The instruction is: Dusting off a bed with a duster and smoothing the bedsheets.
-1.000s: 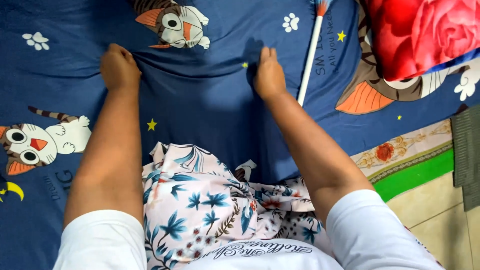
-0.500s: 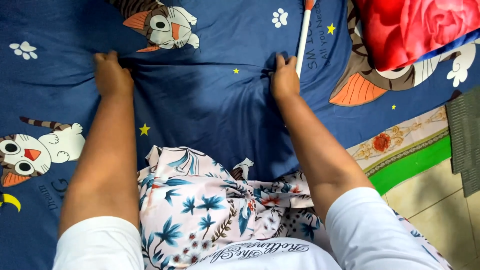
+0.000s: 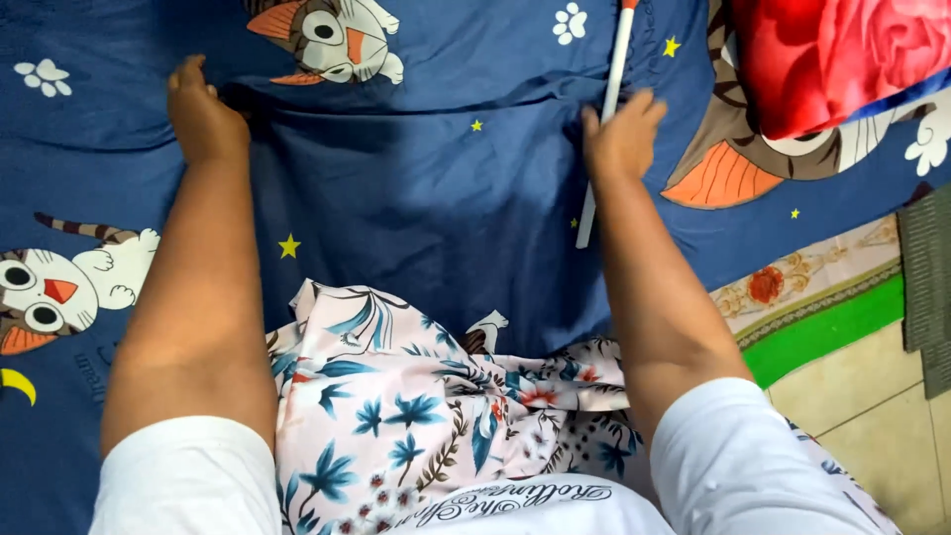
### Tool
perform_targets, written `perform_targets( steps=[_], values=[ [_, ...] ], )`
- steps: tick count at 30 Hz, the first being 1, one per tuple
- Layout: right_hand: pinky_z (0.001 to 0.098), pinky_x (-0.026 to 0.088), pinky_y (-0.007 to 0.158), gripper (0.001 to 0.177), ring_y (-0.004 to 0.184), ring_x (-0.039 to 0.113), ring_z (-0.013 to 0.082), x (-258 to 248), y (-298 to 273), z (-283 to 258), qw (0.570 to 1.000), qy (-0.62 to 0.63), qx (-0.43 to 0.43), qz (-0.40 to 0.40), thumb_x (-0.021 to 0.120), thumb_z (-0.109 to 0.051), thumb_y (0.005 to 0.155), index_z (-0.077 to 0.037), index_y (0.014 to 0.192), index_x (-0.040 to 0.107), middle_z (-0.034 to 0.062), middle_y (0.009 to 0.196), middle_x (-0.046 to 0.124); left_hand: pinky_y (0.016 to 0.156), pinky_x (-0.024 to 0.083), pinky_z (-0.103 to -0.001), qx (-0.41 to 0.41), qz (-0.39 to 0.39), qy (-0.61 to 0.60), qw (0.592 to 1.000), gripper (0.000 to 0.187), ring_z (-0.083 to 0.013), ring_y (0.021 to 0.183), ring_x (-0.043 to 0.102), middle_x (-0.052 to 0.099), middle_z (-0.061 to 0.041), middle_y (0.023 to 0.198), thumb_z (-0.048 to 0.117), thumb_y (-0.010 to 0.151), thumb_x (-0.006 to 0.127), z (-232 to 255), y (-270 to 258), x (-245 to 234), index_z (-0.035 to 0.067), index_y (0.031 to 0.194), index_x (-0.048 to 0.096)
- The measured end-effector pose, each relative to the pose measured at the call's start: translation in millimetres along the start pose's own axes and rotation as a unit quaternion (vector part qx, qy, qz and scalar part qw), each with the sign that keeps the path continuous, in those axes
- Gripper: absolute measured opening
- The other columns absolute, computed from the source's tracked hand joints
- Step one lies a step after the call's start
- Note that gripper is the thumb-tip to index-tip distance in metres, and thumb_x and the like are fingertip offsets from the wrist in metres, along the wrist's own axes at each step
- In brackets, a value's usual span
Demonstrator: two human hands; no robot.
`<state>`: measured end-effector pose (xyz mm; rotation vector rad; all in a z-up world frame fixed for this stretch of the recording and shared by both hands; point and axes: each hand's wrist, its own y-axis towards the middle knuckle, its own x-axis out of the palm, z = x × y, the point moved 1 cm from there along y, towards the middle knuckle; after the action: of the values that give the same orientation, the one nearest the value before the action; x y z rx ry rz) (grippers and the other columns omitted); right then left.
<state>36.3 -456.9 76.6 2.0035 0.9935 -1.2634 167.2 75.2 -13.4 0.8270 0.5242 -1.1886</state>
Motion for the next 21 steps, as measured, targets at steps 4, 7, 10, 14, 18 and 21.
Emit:
perform_targets(
  steps=[4,7,10,14,18,21],
  values=[
    [0.0558,0.053,0.088,0.025,0.107,0.064,0.0409,30,53,94,0.988,-0.121,0.093,0.035,0.068,-0.018,0.100,-0.010,0.121,0.058,0.0182,0.118,0.062,0.078,0.063,-0.038,-0.164,-0.077,-0.114,0.977,0.058,-0.0314,0.116,0.066,0.044,-0.021,0.150,-0.009,0.100,0.046,27,9,-14,0.003,0.156,0.035],
    [0.0501,0.054,0.077,0.050,0.095,0.063,0.0421,-30,50,49,0.960,-0.111,-0.040,0.256,0.079,-0.016,0.074,0.000,0.116,0.058,0.0230,0.108,0.061,0.096,0.059,-0.042,-0.031,-0.058,0.113,0.991,0.085,-0.0357,0.119,0.067,0.060,-0.021,0.138,-0.002,0.091,0.080,-27,16,16,0.004,0.164,0.036],
    [0.0432,0.057,0.099,0.032,0.114,0.065,0.0362,18,70,24,0.979,0.115,-0.154,0.062,0.063,-0.007,0.097,-0.011,0.129,0.059,0.0170,0.125,0.059,0.073,0.065,-0.033,-0.087,-0.054,0.076,0.992,0.076,-0.0341,0.105,0.067,0.054,-0.027,0.135,-0.008,0.088,0.072,23,13,0,0.000,0.155,0.038],
    [0.0501,0.050,0.091,0.079,0.110,0.058,0.0482,28,37,-59,0.955,0.083,-0.267,-0.097,0.084,-0.011,0.077,-0.014,0.148,0.050,0.0256,0.129,0.050,0.078,0.060,-0.038,-0.093,-0.057,0.169,0.980,0.056,-0.0311,0.101,0.070,0.065,-0.019,0.119,0.000,0.085,0.077,7,25,13,0.004,0.138,0.059],
    [0.0542,0.052,0.081,0.030,0.102,0.064,0.0497,60,51,-73,0.956,-0.038,-0.248,-0.155,0.072,-0.009,0.083,-0.013,0.112,0.066,0.0249,0.121,0.058,0.077,0.060,-0.042,-0.002,-0.055,0.232,0.971,0.015,-0.0328,0.096,0.070,0.067,-0.017,0.111,0.008,0.095,0.076,-12,32,20,0.003,0.109,0.073],
    [0.0552,0.053,0.075,0.008,0.091,0.066,0.0482,85,84,-61,0.938,-0.042,-0.320,-0.125,0.064,-0.006,0.090,-0.008,0.097,0.067,0.0231,0.100,0.068,0.076,0.060,-0.042,-0.003,-0.022,0.175,0.984,0.006,-0.0308,0.093,0.071,0.068,-0.016,0.106,0.004,0.102,0.068,6,42,8,0.002,0.107,0.071]
  ],
)
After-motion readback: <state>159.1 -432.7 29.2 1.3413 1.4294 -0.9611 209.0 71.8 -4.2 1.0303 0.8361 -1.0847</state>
